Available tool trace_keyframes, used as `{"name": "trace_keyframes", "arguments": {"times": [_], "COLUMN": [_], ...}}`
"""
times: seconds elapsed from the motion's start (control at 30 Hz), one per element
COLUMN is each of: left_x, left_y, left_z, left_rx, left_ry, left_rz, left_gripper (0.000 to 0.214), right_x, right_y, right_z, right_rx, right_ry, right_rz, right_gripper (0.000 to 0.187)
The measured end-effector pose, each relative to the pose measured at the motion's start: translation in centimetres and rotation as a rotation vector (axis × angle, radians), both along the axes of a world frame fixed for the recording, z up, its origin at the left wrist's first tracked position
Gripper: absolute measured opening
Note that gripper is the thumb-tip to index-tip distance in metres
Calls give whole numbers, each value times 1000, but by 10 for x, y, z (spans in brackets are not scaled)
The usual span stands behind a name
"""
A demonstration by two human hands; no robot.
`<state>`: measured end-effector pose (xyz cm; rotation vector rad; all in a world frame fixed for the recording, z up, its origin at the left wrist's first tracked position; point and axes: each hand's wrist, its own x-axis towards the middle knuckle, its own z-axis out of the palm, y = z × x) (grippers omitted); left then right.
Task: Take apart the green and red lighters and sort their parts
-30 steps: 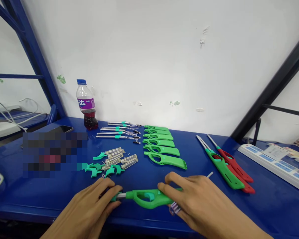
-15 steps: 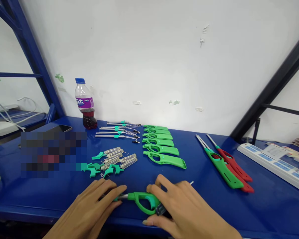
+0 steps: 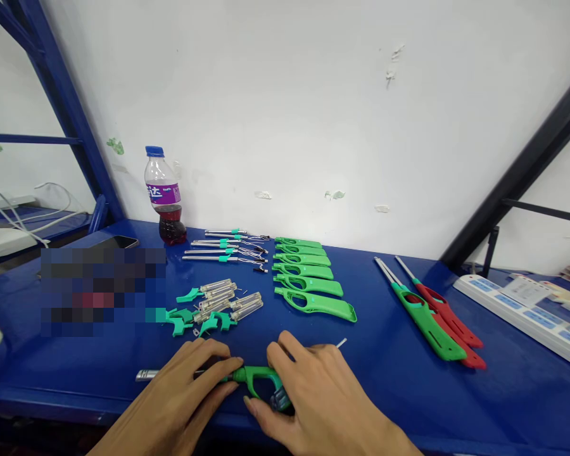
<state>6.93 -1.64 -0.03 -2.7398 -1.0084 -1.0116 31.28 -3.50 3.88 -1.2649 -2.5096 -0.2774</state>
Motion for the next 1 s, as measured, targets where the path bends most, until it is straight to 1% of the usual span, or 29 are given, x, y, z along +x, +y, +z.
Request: {"name": "trace_keyframes", "arguments": {"times": [0.2, 0.43, 0.57, 0.67, 0.77, 0.87, 0.93, 1.0], "left_x": [1, -1, 0, 1, 1, 0, 0, -1], "left_y": [1, 0, -1, -1, -2, -1, -1, -2], "left_z": [0, 1, 1, 2, 4, 4, 4, 2], "left_rx": [-71, -88, -123, -135, -131, -141, -140, -131], "left_ry": [-66, -77, -79, -97, -105, -97, -95, -92], "left_rz": [-19, -25, -31, -38, -32, -21, -24, -19], "left_gripper": [20, 21, 20, 19, 20, 23, 23, 22], "right_x": [2, 1, 3, 5, 9, 17, 28, 42], "right_y": [-2, -1, -1, 0, 2, 4, 6, 10], "right_z": [-5, -7, -6, -4, 1, 12, 19, 23], "right_rx": [40, 59, 44, 76, 103, 107, 116, 92], "right_ry": [53, 86, 166, 248, 336, 421, 421, 366], "right_rz": [-25, -57, -37, -27, -4, 1, -52, -130], "right_gripper": [30, 27, 21, 17, 17, 19, 23, 28]}}
